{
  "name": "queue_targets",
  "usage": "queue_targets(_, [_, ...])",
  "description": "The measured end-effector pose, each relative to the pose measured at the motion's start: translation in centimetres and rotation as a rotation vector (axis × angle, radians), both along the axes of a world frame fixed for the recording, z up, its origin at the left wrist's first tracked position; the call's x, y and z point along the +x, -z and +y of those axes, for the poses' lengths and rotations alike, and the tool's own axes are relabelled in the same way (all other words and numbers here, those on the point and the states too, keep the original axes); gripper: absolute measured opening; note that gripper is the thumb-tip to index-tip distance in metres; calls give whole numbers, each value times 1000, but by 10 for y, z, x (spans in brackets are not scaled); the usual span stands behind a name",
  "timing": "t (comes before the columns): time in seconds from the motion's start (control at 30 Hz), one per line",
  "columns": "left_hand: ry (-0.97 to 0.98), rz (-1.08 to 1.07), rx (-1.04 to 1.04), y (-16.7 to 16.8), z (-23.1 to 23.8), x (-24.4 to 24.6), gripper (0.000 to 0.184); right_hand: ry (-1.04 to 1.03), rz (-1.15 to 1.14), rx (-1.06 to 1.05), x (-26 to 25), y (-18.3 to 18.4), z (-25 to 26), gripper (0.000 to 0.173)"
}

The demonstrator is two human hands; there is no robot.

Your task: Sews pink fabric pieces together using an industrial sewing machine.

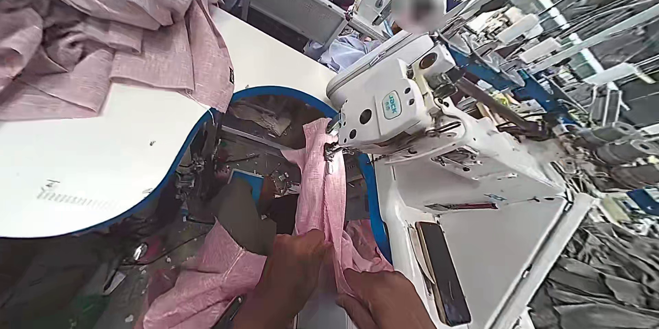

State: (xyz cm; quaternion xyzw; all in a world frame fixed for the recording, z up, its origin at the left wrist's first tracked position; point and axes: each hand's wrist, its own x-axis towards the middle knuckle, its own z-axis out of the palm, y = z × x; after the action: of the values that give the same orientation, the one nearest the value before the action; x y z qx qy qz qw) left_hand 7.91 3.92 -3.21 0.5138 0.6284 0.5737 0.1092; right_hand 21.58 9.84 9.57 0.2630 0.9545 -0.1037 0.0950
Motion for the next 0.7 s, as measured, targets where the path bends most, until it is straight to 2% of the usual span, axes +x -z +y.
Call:
queue_targets(0.13, [-118, 87, 112, 10, 20, 11, 25, -95, 57, -13, -2, 16, 26, 21])
queue_targets(0.2, [-144, 126, 136, 11, 33, 6, 24, -117, 75, 28, -6, 17, 32, 23])
queue_targets(0.3, [-96, 123, -2, 2, 30, -2, 25, -124, 62, 44, -2, 16, 37, 25])
queue_targets(0.4, [-37, 88, -106, -10, 2, -1, 31, -110, 32, -88, 4, 19, 48, 22])
queue_targets(0.5, [-53, 104, 43, 2, -8, 6, 31, -258, 173, -132, 13, 28, 52, 21])
queue_targets(0.6, [-66, 135, 183, 11, 17, -1, 32, -227, 242, -215, 18, 31, 53, 25])
queue_targets(0.7, [-101, 93, 0, -1, 19, 2, 31, -165, 361, -133, 20, 34, 45, 32])
